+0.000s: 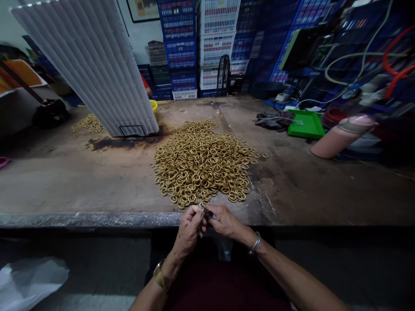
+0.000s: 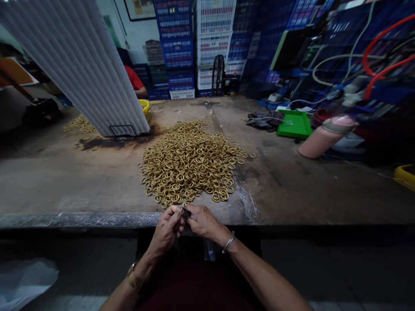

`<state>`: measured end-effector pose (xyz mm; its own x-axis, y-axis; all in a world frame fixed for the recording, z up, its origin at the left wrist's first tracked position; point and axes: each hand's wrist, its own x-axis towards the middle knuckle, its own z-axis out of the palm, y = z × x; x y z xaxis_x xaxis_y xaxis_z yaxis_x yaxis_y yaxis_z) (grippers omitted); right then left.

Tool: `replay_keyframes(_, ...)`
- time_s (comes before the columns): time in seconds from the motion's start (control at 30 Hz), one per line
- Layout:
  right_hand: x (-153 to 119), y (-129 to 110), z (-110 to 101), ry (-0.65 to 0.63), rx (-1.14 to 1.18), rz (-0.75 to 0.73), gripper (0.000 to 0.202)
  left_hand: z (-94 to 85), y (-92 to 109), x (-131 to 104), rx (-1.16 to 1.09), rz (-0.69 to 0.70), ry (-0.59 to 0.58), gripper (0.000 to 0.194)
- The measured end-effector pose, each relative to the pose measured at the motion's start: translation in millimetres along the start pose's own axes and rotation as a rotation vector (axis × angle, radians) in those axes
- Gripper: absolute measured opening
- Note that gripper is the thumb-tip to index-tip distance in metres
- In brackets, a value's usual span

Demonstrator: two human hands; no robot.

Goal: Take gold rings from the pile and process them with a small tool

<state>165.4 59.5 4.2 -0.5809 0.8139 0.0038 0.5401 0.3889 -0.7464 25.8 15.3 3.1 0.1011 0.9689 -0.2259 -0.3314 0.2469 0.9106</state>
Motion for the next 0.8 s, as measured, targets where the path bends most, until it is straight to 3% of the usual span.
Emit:
replay_keyframes(0.17,0,13,-2,0.112,-0.2,0.126,0.015,1.9,15,-9,-0.216,-0.082,-0.086,0.025)
replay_keyframes(0.33,1,16,5,0.261,-0.262,0.125,0.014,-10.5,17,-4,-0.405,-0.102,0.018,0.025)
replay_keyframes(0.47,4,10,11,0.236,-0.349,0.125,0.013,-22.6,9,0,-0.415,-0.082,0.098,0.022)
replay_keyframes(0.63,8,7,15,0.171,-0.441,0.178,0.012,-27.0,9,2,-0.479,-0.114,0.081,0.019)
replay_keyframes(0.8,11,13,16,0.202,-0.4,0.147,0.017,-29.0,9,7,-0.584,-0.197,0.083,0.023)
